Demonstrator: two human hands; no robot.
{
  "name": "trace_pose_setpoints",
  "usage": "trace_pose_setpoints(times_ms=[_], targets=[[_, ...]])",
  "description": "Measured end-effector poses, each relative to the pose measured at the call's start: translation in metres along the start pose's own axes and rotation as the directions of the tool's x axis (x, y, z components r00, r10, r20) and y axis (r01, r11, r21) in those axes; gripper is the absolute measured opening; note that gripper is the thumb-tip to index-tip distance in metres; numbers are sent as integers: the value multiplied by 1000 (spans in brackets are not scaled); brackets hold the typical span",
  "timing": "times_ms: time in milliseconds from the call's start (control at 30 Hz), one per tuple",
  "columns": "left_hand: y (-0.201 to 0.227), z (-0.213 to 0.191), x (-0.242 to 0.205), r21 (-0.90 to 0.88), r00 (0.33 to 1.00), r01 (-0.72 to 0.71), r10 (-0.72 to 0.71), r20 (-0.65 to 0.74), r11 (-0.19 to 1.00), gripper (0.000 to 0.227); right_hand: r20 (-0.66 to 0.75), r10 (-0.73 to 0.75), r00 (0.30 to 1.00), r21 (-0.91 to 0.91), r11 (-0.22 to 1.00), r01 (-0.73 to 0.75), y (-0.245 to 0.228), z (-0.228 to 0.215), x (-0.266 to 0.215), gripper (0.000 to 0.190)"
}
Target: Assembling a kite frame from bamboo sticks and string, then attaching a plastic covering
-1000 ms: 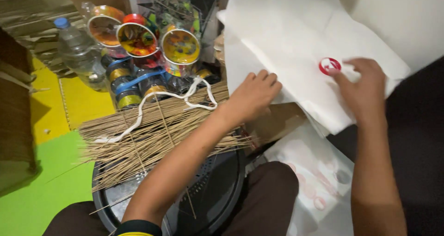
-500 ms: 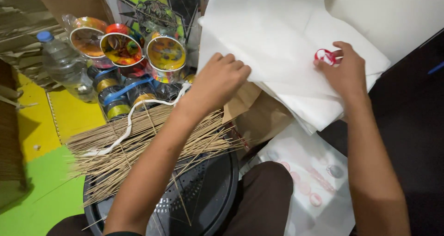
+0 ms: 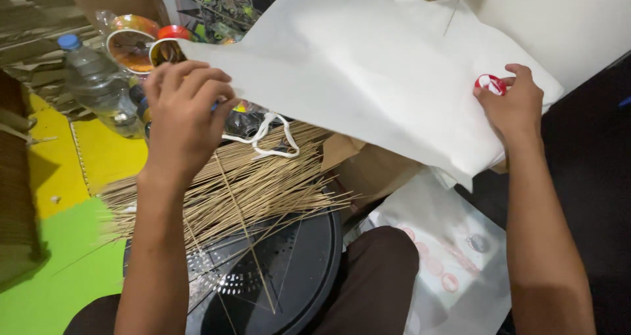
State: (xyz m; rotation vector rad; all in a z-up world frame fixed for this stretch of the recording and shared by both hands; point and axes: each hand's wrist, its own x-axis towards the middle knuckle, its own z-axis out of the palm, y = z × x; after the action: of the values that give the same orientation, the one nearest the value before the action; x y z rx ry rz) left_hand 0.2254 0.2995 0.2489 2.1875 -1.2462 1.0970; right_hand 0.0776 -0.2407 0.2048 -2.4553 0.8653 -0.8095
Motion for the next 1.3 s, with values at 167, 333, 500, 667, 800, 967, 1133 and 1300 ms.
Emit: trace_pose_setpoints(times_ms=[167,333,500,667,800,967,1133,1300], targets=[[-12,-20,-21,10,998,67,-67,-4,998,12,44,-35,998,-160,986,42,-24,-9,-6,74],[-21,-44,-41,17,994,112,-112,-5,994,13,-40,-395,918,-23,919,394,-58,-22,-40,48],[-37,-60,-78,27,983,178,-177,-40,984,12,-130,-599,790,-14,798,603,-113,-37,-121,14],[-57,-63,-124,32,961,259,-255,-107,965,13,-38,-564,825,255,792,554,-170,-20,-183,6],[-66,-61,-153,-16,926,341,-339,-166,940,9,97,-568,818,421,768,483,-190,10,-212,5],[-83,-44,-196,-153,899,385,-407,-160,910,12,141,-613,777,546,703,456,-185,73,-239,4],[-77,-34,-234,-253,817,519,-561,-131,816,10,229,-615,755,605,697,385,-186,100,-269,4],[-90,-18,-273,-341,723,606,-676,-142,719,8,301,-589,750,571,741,354,-172,131,-295,4]])
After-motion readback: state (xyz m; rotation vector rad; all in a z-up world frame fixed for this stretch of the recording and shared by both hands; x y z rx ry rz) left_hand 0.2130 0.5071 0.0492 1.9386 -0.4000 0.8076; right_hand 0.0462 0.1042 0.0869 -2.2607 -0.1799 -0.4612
